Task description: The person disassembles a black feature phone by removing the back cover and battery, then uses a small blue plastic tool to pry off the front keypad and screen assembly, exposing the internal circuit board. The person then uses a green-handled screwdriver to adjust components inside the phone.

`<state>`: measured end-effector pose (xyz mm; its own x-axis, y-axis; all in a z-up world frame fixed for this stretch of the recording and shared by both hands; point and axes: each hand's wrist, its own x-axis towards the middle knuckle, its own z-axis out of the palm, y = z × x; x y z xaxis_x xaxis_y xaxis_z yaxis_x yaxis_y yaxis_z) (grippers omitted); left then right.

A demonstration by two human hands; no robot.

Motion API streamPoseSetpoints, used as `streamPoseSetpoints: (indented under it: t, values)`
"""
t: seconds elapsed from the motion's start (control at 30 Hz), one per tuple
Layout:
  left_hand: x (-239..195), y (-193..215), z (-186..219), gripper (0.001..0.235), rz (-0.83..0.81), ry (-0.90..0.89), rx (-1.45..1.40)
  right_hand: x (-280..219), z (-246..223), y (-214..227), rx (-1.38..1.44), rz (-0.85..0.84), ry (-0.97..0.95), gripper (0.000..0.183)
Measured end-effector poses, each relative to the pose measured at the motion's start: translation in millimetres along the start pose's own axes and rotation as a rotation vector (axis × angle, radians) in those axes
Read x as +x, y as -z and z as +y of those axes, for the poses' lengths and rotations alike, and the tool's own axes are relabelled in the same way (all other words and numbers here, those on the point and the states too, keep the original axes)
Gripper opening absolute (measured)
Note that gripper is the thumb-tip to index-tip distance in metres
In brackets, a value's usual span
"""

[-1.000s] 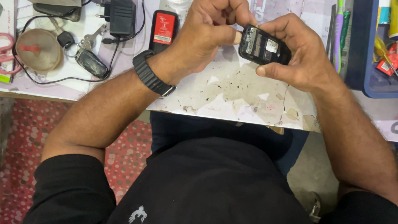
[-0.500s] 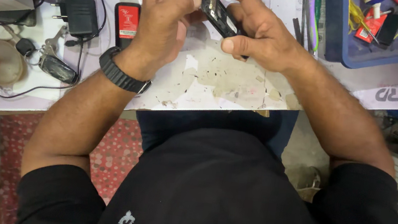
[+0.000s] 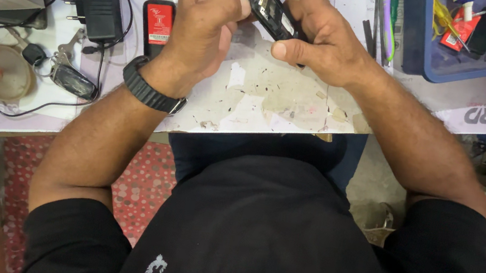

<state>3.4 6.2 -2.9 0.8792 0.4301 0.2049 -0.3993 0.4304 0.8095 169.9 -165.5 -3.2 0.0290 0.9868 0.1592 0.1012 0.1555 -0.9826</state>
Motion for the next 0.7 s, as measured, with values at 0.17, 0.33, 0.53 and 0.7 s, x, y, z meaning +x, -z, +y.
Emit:
streamPoseSetpoints:
  t: [0.17,0.33,0.53,0.7]
  values:
    - [0.9,-0.4,-6.2,0.025,0.021,-0.025,-0.003,0.9,-0.3,-1.5,-0.028,0.026,-0.006,0.076]
    - [-1.1,0.2,-8.4,0.017,0.019,-0.032,0.090,2.5,1.0,-2.3,-0.028,0.012,0.001,0.077]
    - [-2.2,0.3,-13.8,0.023,0.036,-0.061,0.140,-1.7,4.2,-3.3,-0.021,0.027,-0.047,0.081]
    - [-2.6,-8.0,-10.0,0.024,0.083,-0.115,0.350,1.0,-2.7,-8.9,-0.102,0.066,-0.102,0.090]
